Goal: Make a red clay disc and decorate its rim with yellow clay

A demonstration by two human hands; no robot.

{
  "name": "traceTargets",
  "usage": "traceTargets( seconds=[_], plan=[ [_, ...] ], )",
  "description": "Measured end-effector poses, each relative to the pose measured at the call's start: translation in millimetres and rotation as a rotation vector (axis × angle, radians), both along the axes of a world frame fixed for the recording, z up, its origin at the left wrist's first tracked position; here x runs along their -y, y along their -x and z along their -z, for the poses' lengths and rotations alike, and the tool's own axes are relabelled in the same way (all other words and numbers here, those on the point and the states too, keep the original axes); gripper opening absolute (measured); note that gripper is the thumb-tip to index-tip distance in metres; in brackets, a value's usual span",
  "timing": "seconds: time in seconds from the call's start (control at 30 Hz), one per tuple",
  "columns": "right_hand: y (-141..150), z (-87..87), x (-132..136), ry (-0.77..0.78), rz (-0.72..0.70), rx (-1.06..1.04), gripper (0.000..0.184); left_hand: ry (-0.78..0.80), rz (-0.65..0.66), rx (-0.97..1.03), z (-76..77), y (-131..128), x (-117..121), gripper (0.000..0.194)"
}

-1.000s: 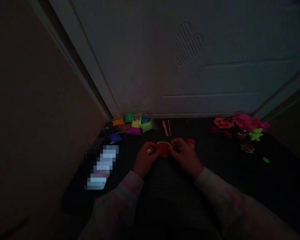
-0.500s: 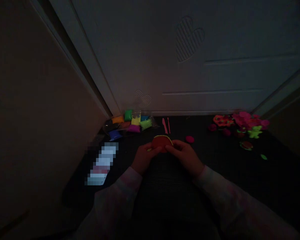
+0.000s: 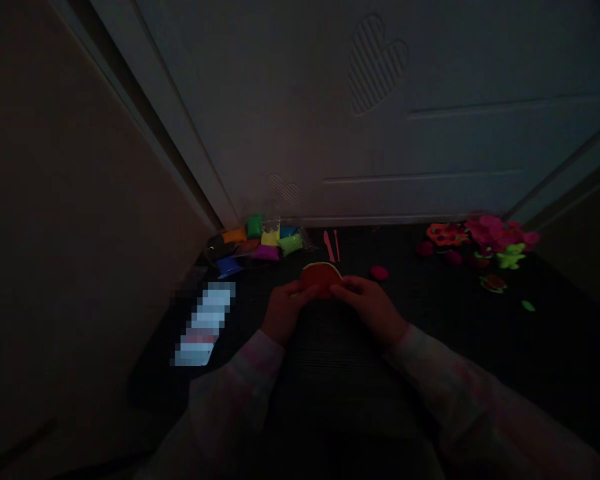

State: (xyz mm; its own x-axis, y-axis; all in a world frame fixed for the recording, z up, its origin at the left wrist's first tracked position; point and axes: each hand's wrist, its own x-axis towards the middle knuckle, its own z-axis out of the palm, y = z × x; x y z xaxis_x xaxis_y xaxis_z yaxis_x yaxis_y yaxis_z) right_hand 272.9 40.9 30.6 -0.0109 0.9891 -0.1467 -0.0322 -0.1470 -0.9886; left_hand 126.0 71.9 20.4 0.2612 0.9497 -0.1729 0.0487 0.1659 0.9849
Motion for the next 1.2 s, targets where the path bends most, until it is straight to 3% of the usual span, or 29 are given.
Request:
traceTargets(
  seconds=[0.2,0.47,0.73,0.97,1.2],
  plan=[
    [-0.5,-2.3,-0.5,0.001,0.048,0.111,0.018,0.014,-0.007,0.040,-0.4,-1.7,1.6,0.031],
    [2.0,0.2,0.2,0.011,0.008,0.058,0.022,0.093,-0.025,0.105,-0.8,-3.5,3.9,0.031],
    [-0.1,2.7,0.7,-0.006,0.048,0.103,0.022,0.083,-0.045,0.105,3.5,-3.0,3.2,0.026],
    [1.0,1.3,-1.4,-0.040,0.032,0.006,0.023,0.050,-0.037,0.028,2.0,-1.6,3.2,0.022],
    [0.8,3.2,-0.8,-0.045,0.024,0.056,0.022,0.017,-0.010,0.056,-0.1,-3.3,4.0,0.028]
  ],
)
